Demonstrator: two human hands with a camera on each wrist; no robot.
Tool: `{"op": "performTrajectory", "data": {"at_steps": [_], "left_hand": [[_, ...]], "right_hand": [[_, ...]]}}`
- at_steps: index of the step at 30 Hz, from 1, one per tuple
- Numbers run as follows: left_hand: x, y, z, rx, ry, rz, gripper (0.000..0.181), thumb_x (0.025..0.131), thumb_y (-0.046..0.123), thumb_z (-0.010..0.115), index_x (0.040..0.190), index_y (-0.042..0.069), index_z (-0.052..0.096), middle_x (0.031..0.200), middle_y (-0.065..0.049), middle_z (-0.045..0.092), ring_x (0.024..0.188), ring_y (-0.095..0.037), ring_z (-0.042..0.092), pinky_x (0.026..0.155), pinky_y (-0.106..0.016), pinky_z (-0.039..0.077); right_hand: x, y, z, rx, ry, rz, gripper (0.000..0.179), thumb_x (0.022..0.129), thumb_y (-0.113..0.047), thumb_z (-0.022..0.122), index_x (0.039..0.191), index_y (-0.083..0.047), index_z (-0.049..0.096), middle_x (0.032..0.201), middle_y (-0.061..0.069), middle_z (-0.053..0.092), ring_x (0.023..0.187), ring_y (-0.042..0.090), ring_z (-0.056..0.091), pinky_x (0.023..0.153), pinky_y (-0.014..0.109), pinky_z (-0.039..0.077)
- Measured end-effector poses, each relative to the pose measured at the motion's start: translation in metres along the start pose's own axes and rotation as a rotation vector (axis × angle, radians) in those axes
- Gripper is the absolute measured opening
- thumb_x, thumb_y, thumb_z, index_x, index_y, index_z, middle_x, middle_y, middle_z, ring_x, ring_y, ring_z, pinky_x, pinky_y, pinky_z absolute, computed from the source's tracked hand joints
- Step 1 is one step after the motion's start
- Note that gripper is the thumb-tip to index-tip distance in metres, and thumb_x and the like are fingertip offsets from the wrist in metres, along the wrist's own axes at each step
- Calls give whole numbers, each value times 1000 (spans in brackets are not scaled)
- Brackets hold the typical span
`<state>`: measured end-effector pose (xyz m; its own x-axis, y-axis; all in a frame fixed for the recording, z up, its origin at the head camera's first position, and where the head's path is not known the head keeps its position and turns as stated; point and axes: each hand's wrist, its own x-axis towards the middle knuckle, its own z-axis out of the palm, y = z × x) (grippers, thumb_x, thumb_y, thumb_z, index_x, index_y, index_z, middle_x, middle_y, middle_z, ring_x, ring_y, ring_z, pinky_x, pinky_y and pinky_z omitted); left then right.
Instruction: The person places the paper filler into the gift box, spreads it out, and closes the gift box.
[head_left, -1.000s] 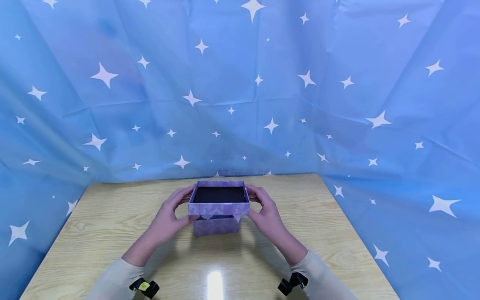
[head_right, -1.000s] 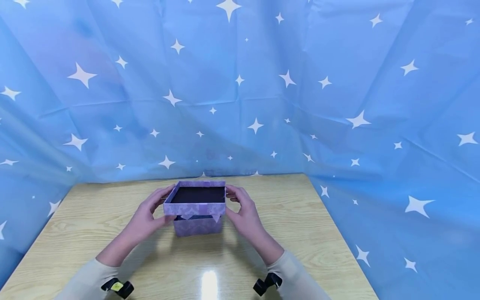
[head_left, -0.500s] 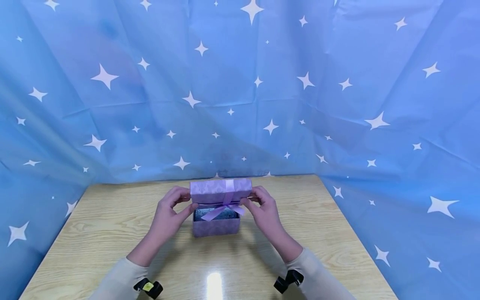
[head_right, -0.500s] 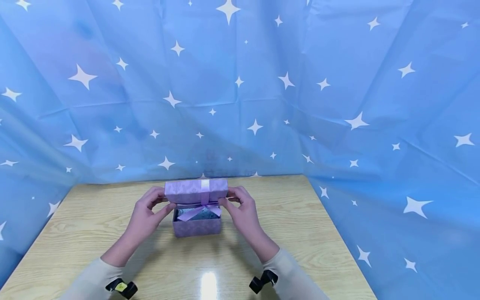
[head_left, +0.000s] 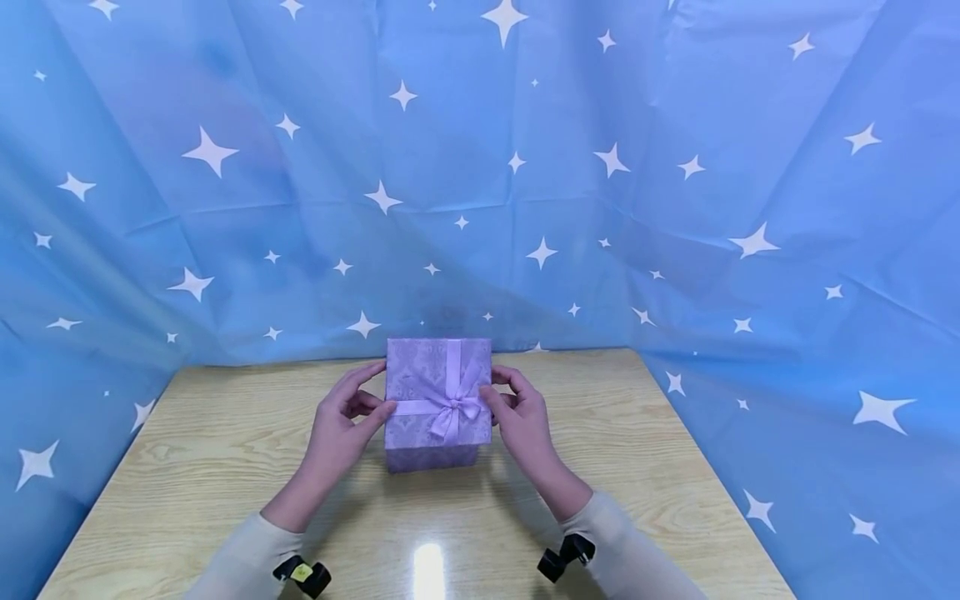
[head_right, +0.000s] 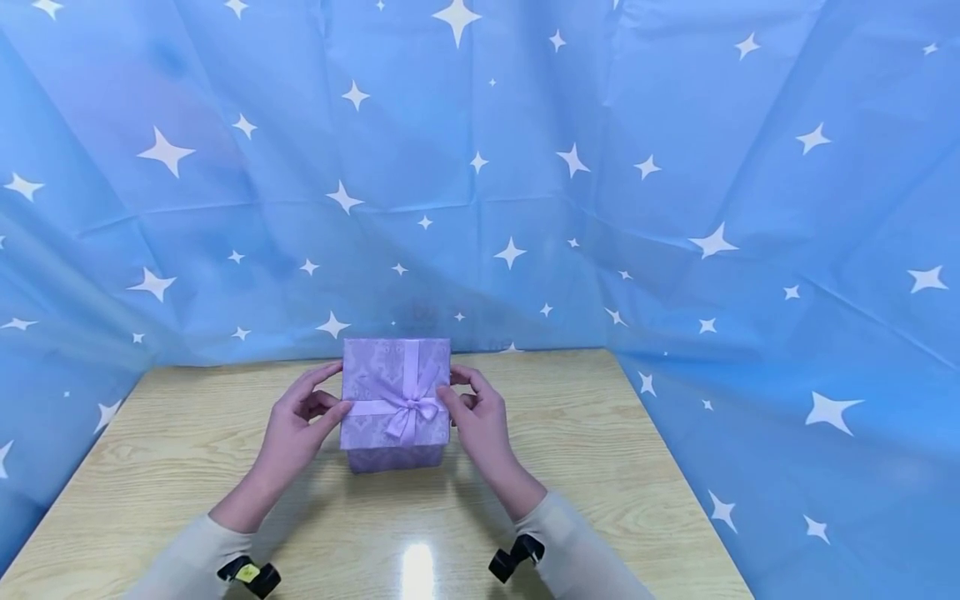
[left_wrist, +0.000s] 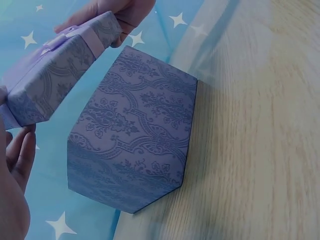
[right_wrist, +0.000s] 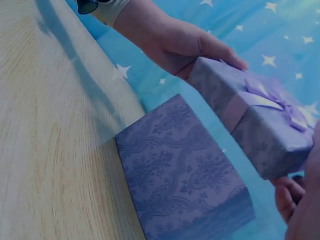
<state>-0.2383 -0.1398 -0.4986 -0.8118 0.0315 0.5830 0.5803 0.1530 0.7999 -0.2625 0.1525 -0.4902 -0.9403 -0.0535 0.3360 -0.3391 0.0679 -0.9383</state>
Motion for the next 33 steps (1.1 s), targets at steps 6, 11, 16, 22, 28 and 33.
{"op": "performTrajectory", "data": {"at_steps": [6, 11, 16, 22, 28, 33], "left_hand": [[0, 0, 1, -6, -9, -26, 63, 98, -6, 80, 157, 8, 63, 165, -11, 55, 77, -11, 73, 72, -20, 60], [-1, -1, -1, -16, -39, -97, 67, 101, 0, 80, 163, 14, 59, 170, -3, 51, 81, -12, 74, 70, -22, 60], [0, -3, -11, -39, -164, -89, 84, 97, -2, 82, 171, 14, 45, 178, -7, 38, 96, -13, 72, 77, -28, 63], [1, -2, -20, 38, -344, -79, 122, 83, 2, 96, 179, 17, 23, 184, -8, 18, 119, -20, 66, 92, -34, 61], [-1, 0, -19, 215, -375, -117, 138, 76, 16, 105, 180, 24, 15, 186, -1, 12, 149, -33, 50, 117, -54, 50], [-2, 1, -17, 281, -366, -179, 129, 83, 33, 101, 180, 27, 16, 185, 0, 12, 166, -38, 25, 127, -67, 29]], "right_hand": [[-2, 0, 2, 21, -13, 5, 46, 108, -16, 75, 154, -22, 68, 94, 5, 76, 61, 12, 68, 52, 23, 51], [-2, 0, -3, -48, -72, 1, 52, 111, -16, 72, 161, -22, 62, 83, 5, 70, 55, 8, 55, 49, 23, 43], [-1, 0, -15, -71, -238, -32, 77, 102, -8, 80, 171, -17, 47, 72, 3, 57, 62, 9, 49, 60, 25, 45], [2, 0, -25, -72, -428, -32, 119, 85, 2, 95, 179, -18, 24, 88, 10, 65, 85, 19, 64, 86, 35, 56], [4, 2, -27, -142, -513, -3, 138, 79, 0, 99, 181, -21, 8, 100, 11, 66, 91, 22, 65, 88, 39, 59], [8, 6, -26, -194, -496, -11, 131, 83, -6, 99, 180, -19, 13, 104, 10, 61, 87, 19, 60, 78, 32, 56]]}}
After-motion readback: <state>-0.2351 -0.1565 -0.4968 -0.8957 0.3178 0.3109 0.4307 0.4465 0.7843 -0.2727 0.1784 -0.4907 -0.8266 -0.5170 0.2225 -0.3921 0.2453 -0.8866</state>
